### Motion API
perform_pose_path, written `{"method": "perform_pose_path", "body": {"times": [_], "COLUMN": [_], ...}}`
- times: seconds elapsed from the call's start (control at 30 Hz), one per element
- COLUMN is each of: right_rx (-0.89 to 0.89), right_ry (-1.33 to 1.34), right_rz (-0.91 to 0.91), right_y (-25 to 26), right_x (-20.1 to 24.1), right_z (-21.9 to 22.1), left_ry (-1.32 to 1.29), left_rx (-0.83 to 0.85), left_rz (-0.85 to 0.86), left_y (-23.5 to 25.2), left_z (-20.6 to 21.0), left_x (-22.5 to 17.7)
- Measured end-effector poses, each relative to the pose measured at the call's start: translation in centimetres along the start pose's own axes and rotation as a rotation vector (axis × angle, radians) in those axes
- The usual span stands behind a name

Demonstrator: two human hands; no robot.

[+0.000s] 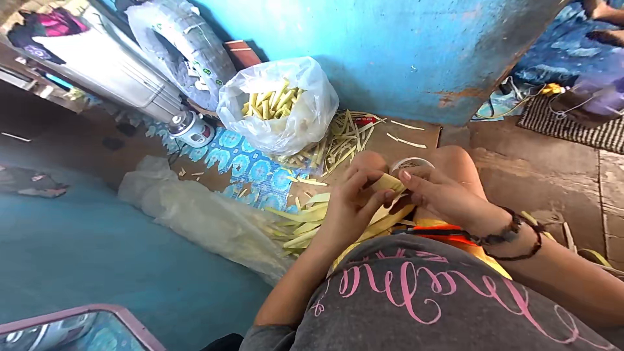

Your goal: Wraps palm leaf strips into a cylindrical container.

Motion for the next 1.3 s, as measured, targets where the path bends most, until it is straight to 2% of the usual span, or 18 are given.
{"method": "perform_pose_path", "body": {"times": [0.07,0.17,0.3,0.37,0.47,0.63,0.73,0.77,0.8,0.9,0.93,0.97,1.03,1.07,1.1,1.2,1.23,1.3], "right_rx": [-0.072,-0.170,-0.007,-0.043,-0.177,-0.070,-0.157,-0.172,-0.188,-0.277,-0.265,-0.230,-0.133,-0.127,-0.133,-0.246,-0.262,-0.215], "right_ry": [-0.165,-0.090,-0.134,-0.220,-0.035,-0.212,0.102,0.088,-0.073,-0.882,-0.914,-0.746,-0.025,0.172,0.156,-0.657,-0.734,-0.314], "right_rz": [-0.011,-0.032,0.007,-0.015,-0.031,-0.068,0.033,0.041,-0.002,-0.322,-0.358,-0.298,-0.055,0.024,0.025,-0.230,-0.272,-0.123], "right_y": [-0.5,-0.5,-0.5,-0.7,-0.5,-1.0,-1.0,-1.0,-1.1,-1.5,-1.6,-1.7,-1.5,-1.4,-1.5,-1.9,-2.0,-2.0], "right_x": [0.0,0.2,-0.6,-0.6,-0.4,-1.3,-0.4,-0.3,-0.4,-1.7,-2.0,-2.1,-1.5,-1.3,-1.4,-2.8,-3.0,-2.5], "right_z": [-0.8,-1.0,-0.2,-0.3,-0.1,0.8,1.0,1.0,1.1,1.1,1.1,1.1,1.1,1.0,0.9,0.4,0.4,0.2], "left_ry": [0.009,-0.053,-0.067,-0.034,-0.024,0.039,-0.016,-0.034,-0.047,-0.117,-0.132,-0.124,-0.119,-0.123,-0.124,-0.113,-0.123,-0.162], "left_rx": [0.080,0.036,0.015,0.048,0.040,0.009,0.037,0.072,0.110,0.158,0.162,0.167,0.192,0.201,0.202,0.165,0.172,0.210], "left_rz": [-0.074,-0.028,-0.032,-0.064,-0.051,-0.067,-0.025,-0.023,-0.037,-0.104,-0.090,-0.081,-0.081,-0.092,-0.104,-0.140,-0.151,-0.129], "left_y": [0.0,0.1,0.3,0.1,0.0,0.1,0.1,0.2,0.2,0.4,0.4,0.5,0.5,0.6,0.6,0.9,0.9,1.1], "left_z": [-0.1,0.5,0.6,0.3,0.2,0.1,0.0,0.0,-0.1,-0.8,-1.0,-1.1,-1.2,-1.3,-1.3,-1.7,-1.8,-1.9], "left_x": [0.2,0.6,0.5,0.5,0.5,0.1,0.0,-0.1,-0.1,-0.2,-0.1,0.0,0.2,0.4,0.5,0.8,0.9,1.2]}}
Point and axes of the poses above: each hand's wrist, its own y-axis towards the middle knuckle, its own z-axis out of the palm, x = y × z, the point moved 1 cm from there along y, towards the middle knuckle, and after that the axes turned 15 degrees about x, right-handed, at the moved point
